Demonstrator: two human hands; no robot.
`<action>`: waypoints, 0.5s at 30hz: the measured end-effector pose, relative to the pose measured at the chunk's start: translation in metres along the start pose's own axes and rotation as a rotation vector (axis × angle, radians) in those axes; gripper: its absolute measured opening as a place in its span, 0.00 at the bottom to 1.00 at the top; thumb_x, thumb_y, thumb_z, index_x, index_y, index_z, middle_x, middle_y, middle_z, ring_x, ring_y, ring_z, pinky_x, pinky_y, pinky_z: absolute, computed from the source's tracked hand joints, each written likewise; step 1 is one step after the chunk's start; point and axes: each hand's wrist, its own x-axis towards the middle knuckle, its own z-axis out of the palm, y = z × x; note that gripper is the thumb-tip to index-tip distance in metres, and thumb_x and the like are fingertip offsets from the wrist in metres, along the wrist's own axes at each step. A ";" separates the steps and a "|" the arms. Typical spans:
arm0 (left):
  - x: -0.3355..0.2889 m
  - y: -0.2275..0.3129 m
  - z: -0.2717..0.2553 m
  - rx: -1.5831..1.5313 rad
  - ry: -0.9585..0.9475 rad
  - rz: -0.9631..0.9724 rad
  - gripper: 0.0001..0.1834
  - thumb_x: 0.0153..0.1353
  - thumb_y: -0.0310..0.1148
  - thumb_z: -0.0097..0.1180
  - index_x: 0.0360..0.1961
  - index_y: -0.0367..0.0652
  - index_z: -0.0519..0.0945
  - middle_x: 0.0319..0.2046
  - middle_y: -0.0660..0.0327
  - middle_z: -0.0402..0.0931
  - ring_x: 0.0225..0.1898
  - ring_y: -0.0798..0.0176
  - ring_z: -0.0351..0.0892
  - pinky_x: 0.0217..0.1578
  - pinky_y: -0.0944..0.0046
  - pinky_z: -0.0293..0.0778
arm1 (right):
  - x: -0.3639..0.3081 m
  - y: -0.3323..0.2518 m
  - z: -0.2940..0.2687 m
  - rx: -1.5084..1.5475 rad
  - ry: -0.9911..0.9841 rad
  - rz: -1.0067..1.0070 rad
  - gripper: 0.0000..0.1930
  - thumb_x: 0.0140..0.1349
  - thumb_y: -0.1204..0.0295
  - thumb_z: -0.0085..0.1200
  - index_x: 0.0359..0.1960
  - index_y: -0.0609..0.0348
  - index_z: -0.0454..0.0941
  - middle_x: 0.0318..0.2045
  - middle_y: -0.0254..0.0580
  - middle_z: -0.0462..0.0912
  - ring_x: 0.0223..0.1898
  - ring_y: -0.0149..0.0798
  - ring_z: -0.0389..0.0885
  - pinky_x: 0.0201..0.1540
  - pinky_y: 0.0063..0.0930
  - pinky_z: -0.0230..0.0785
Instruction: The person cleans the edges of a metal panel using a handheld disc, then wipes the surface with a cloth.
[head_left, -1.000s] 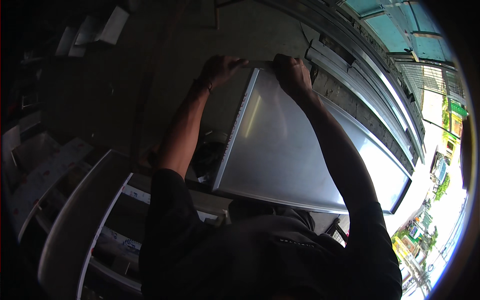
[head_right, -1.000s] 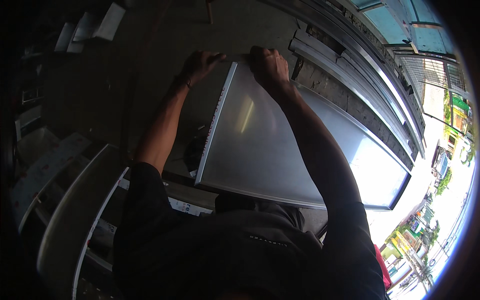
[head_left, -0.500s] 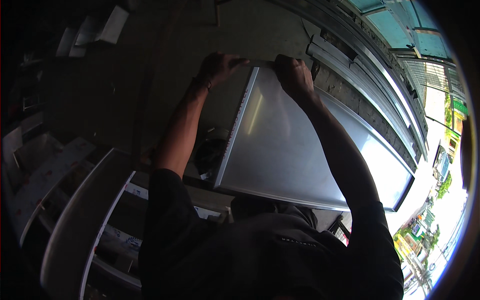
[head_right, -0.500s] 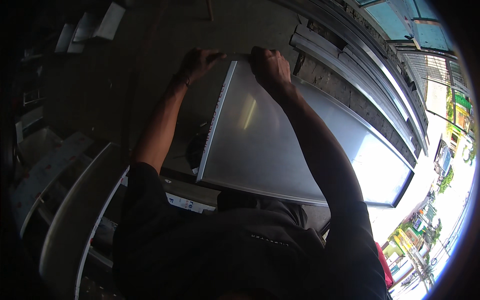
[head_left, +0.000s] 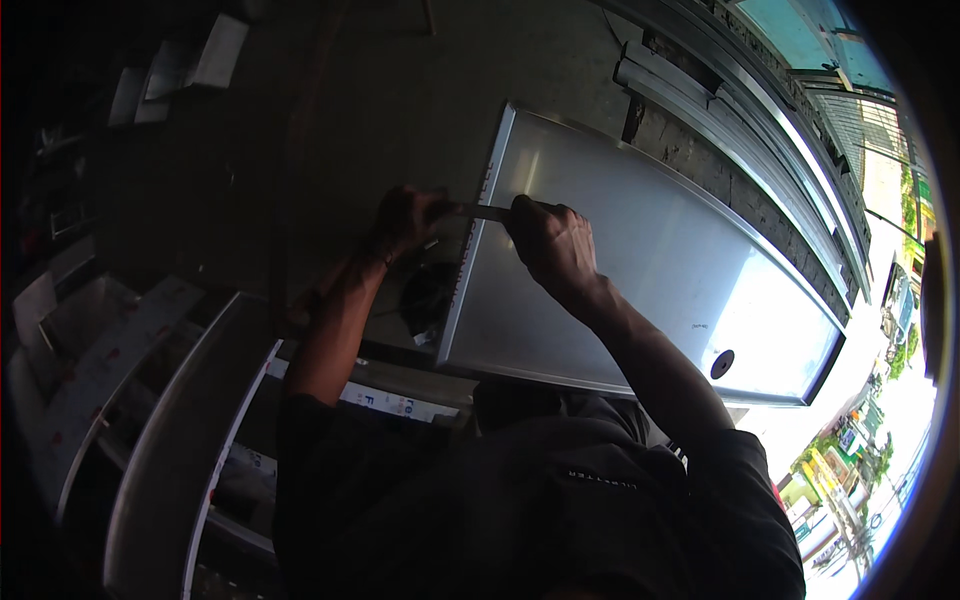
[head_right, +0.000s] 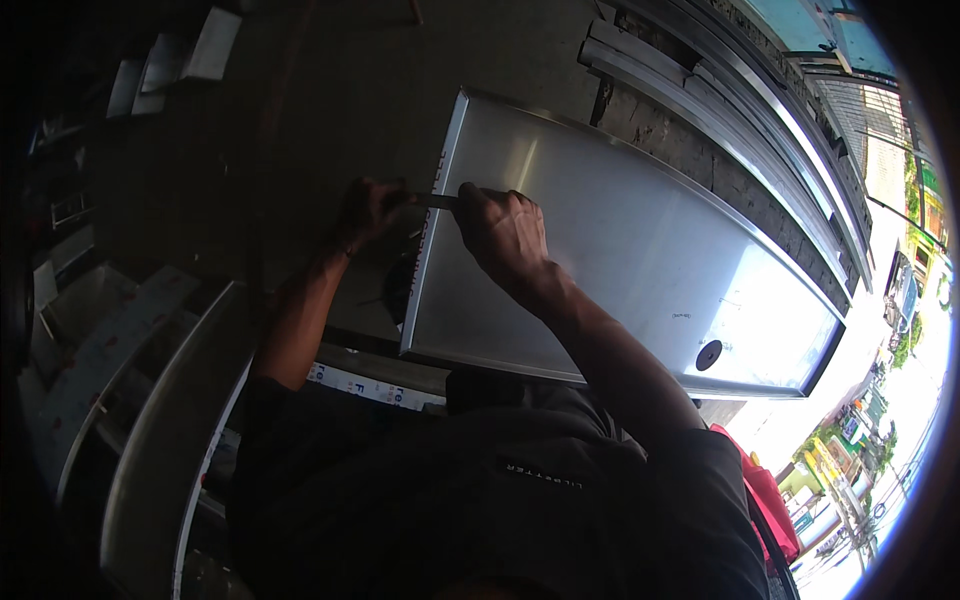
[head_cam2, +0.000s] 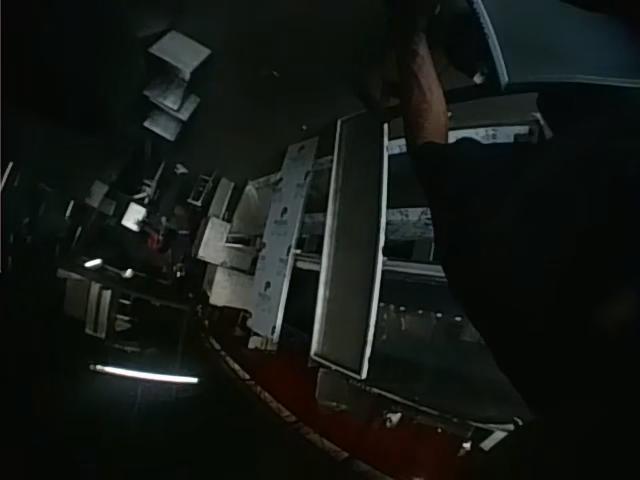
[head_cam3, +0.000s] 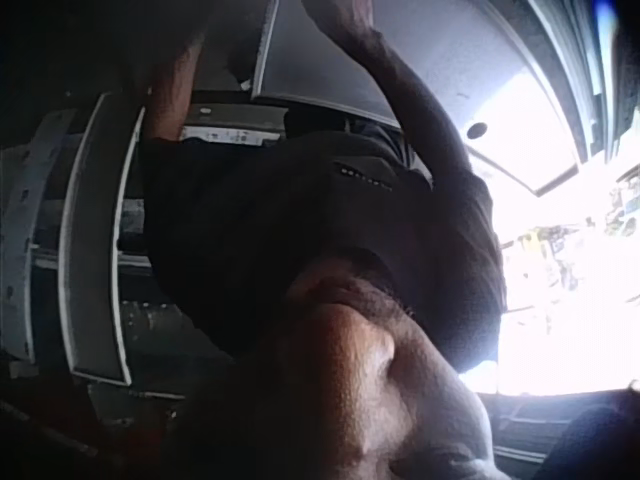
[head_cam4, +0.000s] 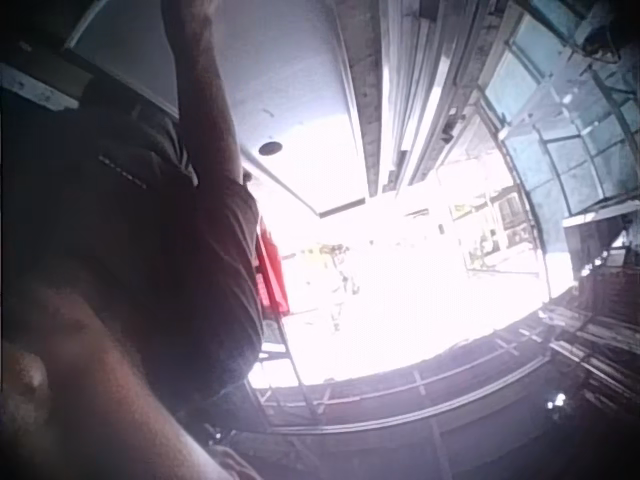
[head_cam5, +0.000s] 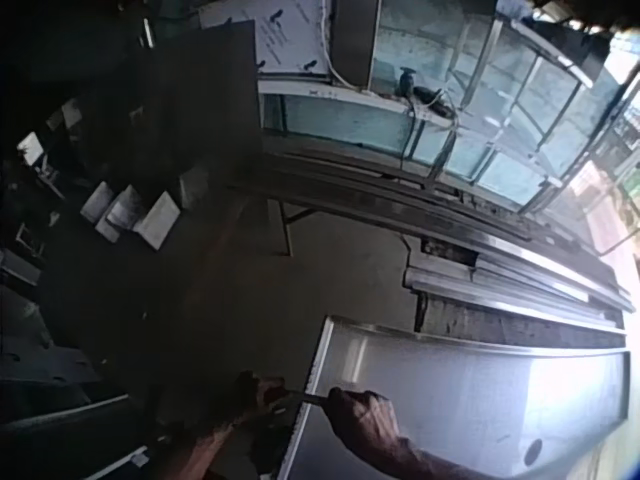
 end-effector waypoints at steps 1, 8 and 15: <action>-0.007 0.001 0.001 -0.020 0.016 0.046 0.22 0.67 0.52 0.61 0.25 0.45 0.83 0.20 0.52 0.79 0.27 0.44 0.84 0.28 0.49 0.77 | -0.005 -0.001 0.003 -0.001 0.002 0.005 0.11 0.69 0.70 0.57 0.28 0.58 0.73 0.20 0.45 0.78 0.20 0.52 0.79 0.24 0.45 0.68; 0.050 -0.006 -0.013 0.085 0.005 0.008 0.19 0.68 0.51 0.59 0.32 0.48 0.87 0.26 0.53 0.83 0.30 0.45 0.85 0.30 0.51 0.78 | 0.033 0.017 -0.009 -0.084 0.060 0.055 0.10 0.68 0.69 0.58 0.28 0.56 0.75 0.19 0.44 0.79 0.19 0.52 0.79 0.23 0.46 0.68; 0.095 -0.013 -0.007 0.026 0.101 0.011 0.20 0.69 0.56 0.56 0.41 0.53 0.90 0.31 0.56 0.86 0.32 0.46 0.86 0.33 0.54 0.79 | 0.077 0.037 -0.027 -0.137 0.091 0.035 0.09 0.69 0.69 0.57 0.30 0.55 0.78 0.21 0.45 0.80 0.20 0.49 0.79 0.24 0.45 0.69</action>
